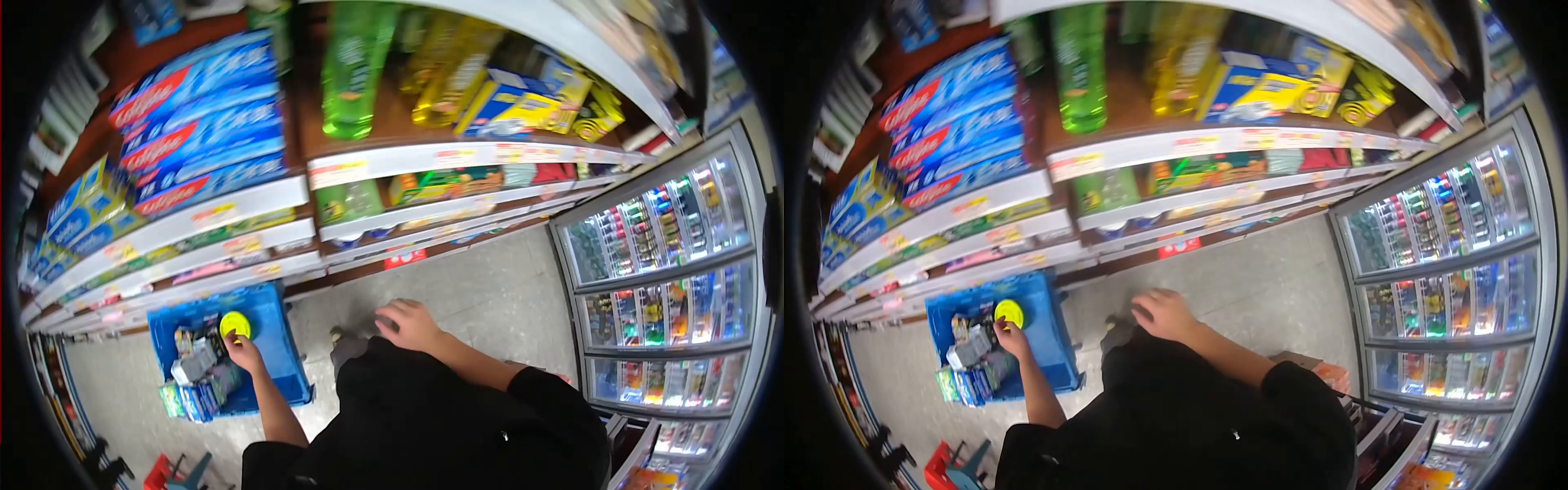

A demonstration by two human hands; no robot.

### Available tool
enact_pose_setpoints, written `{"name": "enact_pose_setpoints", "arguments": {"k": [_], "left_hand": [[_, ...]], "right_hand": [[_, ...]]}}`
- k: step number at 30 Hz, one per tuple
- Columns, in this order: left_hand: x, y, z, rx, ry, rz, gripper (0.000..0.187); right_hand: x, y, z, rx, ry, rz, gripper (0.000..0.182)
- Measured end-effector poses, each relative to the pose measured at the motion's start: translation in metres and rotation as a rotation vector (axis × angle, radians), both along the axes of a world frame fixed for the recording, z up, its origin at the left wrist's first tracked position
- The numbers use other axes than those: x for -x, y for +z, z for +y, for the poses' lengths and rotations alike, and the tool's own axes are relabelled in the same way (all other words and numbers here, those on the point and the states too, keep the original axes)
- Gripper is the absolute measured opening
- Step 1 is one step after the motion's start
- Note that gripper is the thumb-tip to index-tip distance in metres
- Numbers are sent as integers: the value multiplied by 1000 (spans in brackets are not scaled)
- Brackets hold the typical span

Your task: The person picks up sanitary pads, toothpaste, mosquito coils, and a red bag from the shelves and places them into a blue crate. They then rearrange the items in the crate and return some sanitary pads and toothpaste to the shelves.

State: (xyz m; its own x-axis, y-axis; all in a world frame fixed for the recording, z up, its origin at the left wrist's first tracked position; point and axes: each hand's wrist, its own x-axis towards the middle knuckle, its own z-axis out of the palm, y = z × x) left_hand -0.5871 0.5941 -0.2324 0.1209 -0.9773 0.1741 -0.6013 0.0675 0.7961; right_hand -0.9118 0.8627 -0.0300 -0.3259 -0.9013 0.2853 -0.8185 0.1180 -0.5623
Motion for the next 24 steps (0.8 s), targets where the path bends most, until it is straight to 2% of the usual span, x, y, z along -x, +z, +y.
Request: {"name": "enact_pose_setpoints", "arguments": {"k": [2, 4, 6, 7, 8, 9, 10, 12, 14, 17, 19, 20, 23, 24], "left_hand": [[34, 19, 17, 37, -237, -72, 18], [68, 9, 39, -6, -478, -189, 19], [112, 34, 79, -370, -786, -443, 28], [122, -20, 86, -495, -994, -703, 47], [101, -168, 87, -332, -1388, -755, 55], [146, -74, 126, -698, -1308, -808, 54], [164, -66, 153, -831, -1326, -750, 51], [187, -86, 194, -393, -1607, -671, 45], [215, -90, 234, -753, -1080, -586, 41], [244, -66, 249, -755, -968, -535, 38], [253, -67, 243, -711, -1028, -561, 38], [252, -71, 238, -693, -1054, -573, 38], [238, -87, 224, -644, -927, -502, 35], [226, -101, 218, -616, -964, -548, 34]], "right_hand": [[39, 16, 9, 212, -171, 69, 25], [94, 39, 31, 289, -384, 171, 27], [150, 82, 49, 531, -589, 152, 29], [192, 86, 64, 624, -669, 245, 34], [225, 109, 75, 699, -710, 291, 43], [260, 126, 84, 769, -724, 303, 56], [294, 143, 94, 839, -737, 316, 70], [342, 194, 101, 901, -783, 319, 88], [376, 237, 101, 876, -821, 336, 106], [421, 265, 93, 700, -908, 284, 121], [436, 272, 85, 595, -958, 220, 130], [440, 273, 81, 580, -976, 187, 129], [448, 271, 74, 639, -1012, 198, 119], [448, 271, 74, 646, -1010, 181, 115]]}}
